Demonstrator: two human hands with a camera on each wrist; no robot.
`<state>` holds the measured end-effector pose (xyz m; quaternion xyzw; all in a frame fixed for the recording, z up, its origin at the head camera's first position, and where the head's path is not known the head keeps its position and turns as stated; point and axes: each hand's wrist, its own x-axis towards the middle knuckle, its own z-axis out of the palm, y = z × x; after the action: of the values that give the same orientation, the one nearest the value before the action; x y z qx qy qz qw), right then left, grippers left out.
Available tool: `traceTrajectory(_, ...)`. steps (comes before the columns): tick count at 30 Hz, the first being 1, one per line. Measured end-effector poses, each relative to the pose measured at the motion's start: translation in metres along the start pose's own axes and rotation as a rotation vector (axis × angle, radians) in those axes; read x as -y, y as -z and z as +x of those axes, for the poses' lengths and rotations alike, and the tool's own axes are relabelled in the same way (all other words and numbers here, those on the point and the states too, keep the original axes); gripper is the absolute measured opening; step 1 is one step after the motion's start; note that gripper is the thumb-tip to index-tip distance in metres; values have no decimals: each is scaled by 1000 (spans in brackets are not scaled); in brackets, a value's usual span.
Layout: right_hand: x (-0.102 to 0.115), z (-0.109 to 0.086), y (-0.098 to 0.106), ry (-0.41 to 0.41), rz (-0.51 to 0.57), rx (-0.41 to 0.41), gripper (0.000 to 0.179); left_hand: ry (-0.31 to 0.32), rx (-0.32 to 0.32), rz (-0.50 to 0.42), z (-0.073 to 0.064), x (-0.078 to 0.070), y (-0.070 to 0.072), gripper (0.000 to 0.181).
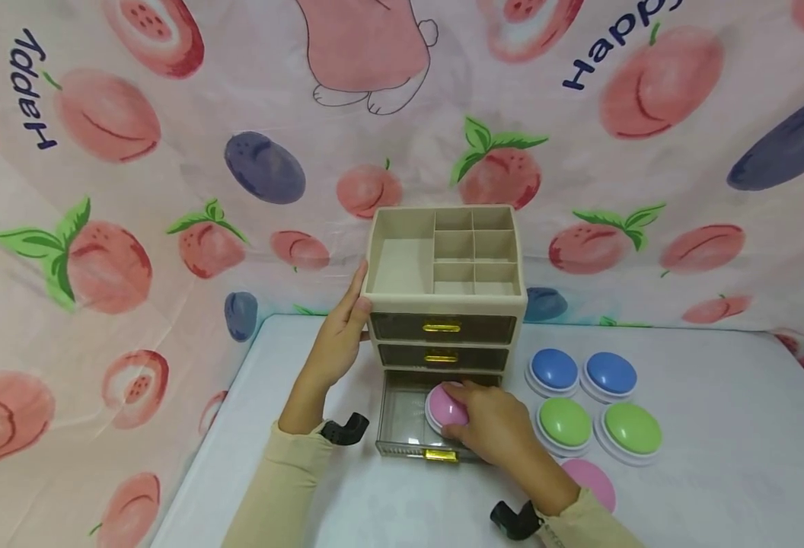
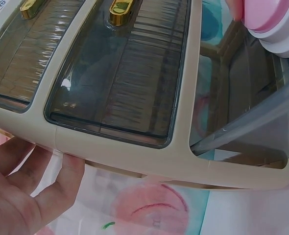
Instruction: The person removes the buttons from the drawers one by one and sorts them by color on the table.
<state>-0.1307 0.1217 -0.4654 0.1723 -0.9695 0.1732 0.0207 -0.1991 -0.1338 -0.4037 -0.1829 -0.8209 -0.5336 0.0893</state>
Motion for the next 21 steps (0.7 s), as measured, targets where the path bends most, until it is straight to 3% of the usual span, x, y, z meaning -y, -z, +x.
traceTrajectory(13, 5, 0, -3, -39, -57, 19, 74, -6, 6, -7, 1, -2, -2, 58)
traceTrajectory(21, 8, 2, 0, -70, -20, 40, 79, 2, -2, -3, 1, -2, -1, 56)
